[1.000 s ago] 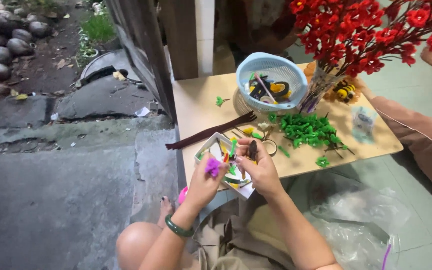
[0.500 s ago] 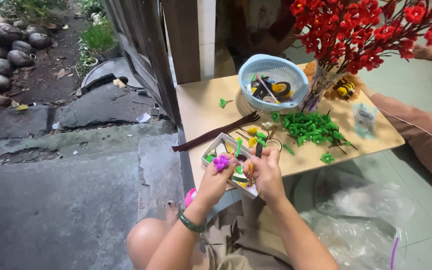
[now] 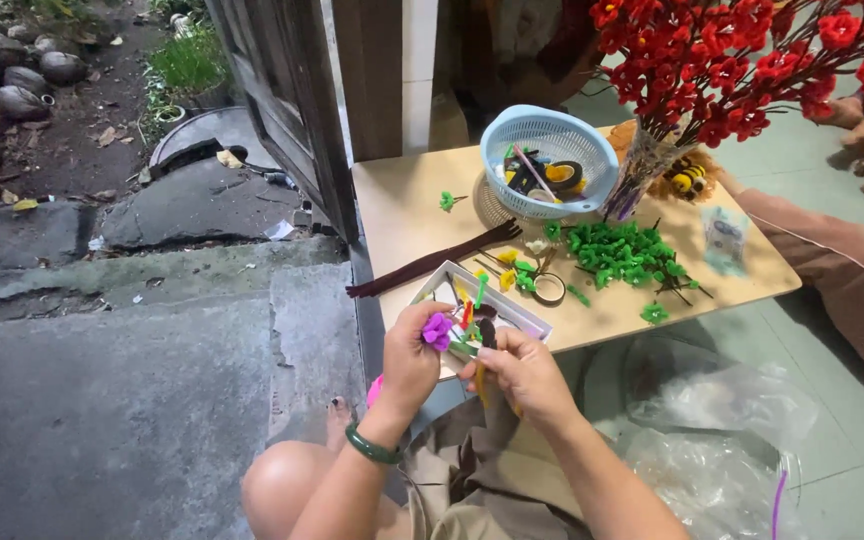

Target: Assembling small artificial flowers by manually joining purple flower heads with green plastic stems.

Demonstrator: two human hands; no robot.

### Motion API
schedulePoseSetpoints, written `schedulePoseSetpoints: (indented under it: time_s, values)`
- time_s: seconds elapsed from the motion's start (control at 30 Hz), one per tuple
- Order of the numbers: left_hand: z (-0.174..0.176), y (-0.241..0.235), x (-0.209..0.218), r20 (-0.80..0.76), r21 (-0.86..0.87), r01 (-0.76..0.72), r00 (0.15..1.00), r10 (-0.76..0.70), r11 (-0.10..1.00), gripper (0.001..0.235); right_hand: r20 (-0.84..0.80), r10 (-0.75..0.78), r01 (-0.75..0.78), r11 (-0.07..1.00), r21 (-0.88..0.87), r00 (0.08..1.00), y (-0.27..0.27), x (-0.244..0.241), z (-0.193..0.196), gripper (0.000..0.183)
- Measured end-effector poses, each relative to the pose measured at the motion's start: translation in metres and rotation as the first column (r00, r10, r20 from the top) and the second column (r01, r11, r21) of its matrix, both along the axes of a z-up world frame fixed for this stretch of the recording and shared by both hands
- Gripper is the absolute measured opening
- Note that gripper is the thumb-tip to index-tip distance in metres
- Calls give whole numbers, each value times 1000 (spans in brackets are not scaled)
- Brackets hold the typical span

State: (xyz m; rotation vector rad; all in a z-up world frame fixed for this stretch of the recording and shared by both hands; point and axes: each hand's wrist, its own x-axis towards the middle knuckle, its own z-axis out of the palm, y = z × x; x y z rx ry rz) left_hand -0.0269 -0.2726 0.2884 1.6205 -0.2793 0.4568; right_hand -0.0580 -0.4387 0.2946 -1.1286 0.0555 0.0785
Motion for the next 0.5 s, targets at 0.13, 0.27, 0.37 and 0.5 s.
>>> schedulePoseSetpoints:
  time_s: [0.13, 0.27, 0.37, 0.5]
  values:
    - [22, -2, -7, 8, -76, 46, 999, -45, 996, 24, 0, 7, -7, 995, -97, 1000, 3, -8, 19, 15]
    - [21, -6, -4, 30, -135, 94, 995, -91, 986, 17, 55, 25, -19, 994, -110, 998, -6, -4, 4, 38]
    - [14, -9, -1, 107, -87, 110, 989, -100, 990, 18, 20, 68, -63, 980, -187, 997, -15, -2, -1, 56]
    - [5, -9, 3, 251, 1, 153, 957, -148, 988, 23, -11, 144, -141, 941, -308, 989, -25, -5, 34, 58]
